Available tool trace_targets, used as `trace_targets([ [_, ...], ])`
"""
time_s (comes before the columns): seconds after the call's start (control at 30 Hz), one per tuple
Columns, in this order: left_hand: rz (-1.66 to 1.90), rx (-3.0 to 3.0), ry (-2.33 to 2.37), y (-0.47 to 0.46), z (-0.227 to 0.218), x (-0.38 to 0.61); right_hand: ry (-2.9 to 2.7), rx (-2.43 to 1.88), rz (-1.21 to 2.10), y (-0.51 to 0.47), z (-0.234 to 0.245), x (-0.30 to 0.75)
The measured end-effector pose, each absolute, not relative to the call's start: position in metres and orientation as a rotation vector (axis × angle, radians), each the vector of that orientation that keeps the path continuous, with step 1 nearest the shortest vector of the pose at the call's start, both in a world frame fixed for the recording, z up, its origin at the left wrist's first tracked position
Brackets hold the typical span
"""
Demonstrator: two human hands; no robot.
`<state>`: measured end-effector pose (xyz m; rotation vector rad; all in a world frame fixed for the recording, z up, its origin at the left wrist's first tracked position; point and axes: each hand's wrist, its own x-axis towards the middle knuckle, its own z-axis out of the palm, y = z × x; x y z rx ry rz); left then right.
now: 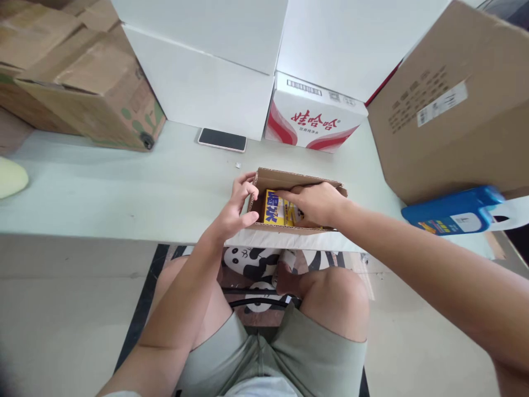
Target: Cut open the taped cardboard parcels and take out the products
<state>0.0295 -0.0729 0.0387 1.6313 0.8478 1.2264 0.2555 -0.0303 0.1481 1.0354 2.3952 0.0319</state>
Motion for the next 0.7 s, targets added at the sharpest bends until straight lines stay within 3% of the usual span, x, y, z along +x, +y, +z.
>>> trace_targets([
  [0.2,1.201,1.641,0.828,-0.074,0.040,0.028,2.313,0.979,0.071,-0.037,0.152,0.248],
  [0.53,1.329,1.622,0.653,-0.054,0.006,0.032,2.286,1.022,0.116,-0.032,0.145,0.242],
  [0.7,1.186,1.733,0.569,-0.053,0.007,0.025,2.400,1.035,0.047,-0.038,0.147,0.255],
])
